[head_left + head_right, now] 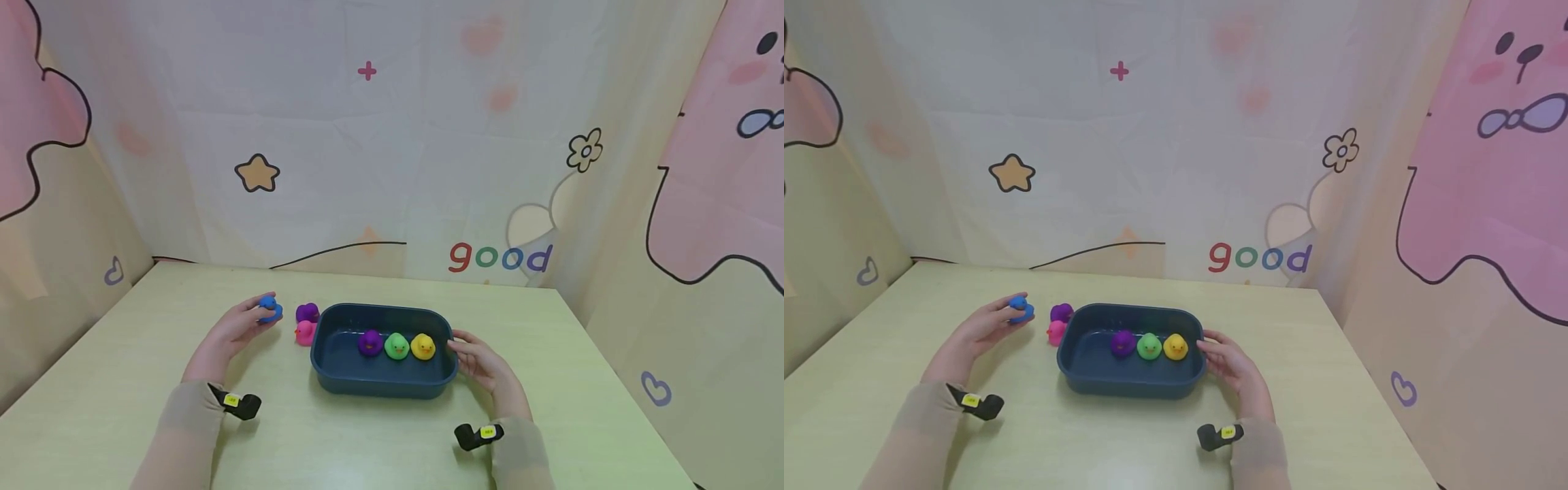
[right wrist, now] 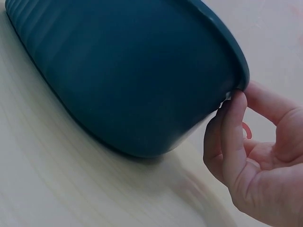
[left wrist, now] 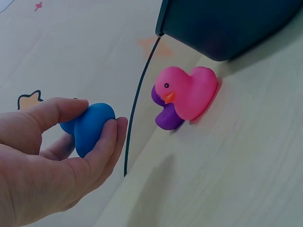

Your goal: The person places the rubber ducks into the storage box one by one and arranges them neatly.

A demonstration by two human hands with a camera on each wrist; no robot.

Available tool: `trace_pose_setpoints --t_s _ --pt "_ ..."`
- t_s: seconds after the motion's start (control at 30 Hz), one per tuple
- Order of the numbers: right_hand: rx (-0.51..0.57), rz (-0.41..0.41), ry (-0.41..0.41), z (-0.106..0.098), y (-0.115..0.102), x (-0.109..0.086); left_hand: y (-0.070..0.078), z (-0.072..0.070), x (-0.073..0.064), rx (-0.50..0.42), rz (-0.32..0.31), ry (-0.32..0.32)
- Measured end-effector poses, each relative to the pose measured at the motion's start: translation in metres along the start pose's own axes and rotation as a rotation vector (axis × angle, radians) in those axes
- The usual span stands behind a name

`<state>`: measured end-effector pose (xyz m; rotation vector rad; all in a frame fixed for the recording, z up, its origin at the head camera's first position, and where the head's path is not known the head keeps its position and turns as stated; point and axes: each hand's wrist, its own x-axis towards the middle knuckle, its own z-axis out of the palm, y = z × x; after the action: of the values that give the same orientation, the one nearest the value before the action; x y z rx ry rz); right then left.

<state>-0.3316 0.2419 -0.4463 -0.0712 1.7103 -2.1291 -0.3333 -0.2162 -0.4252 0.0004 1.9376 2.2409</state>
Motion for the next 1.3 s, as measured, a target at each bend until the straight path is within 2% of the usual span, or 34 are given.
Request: trace_pose_setpoints --t_s 0.17,0.37,0.57,0.77,0.9,1.03,1.3 --pt "-0.003 -0.005 -0.001 -0.001 0.001 0.001 0.0 0.003 0.001 -0.014 0.012 -0.025" --pt "0.005 -0.002 -0.01 -0.001 0.0 -0.001 0.005 0.014 -0.001 0.041 0.039 -0.029" --pt "-0.008 -0.006 -0.003 -0.002 0.0 -0.001 0.012 0.036 0.001 0.118 0.037 -0.026" --pt "-0.017 -0.008 -0.004 -0.001 0.0 0.0 0.017 0.059 0.002 0.121 0.03 -0.039" --pt "-0.012 -0.012 -0.005 0.0 0.001 0.001 0.02 0.079 0.003 0.116 0.044 -0.073" --pt "-0.009 -0.013 0.002 0.0 0.001 0.001 0.022 0.105 0.003 0.098 0.037 -0.11" --pt "-0.017 -0.005 0.006 -0.001 0.001 0.0 0.004 0.161 0.007 0.111 0.004 -0.195"
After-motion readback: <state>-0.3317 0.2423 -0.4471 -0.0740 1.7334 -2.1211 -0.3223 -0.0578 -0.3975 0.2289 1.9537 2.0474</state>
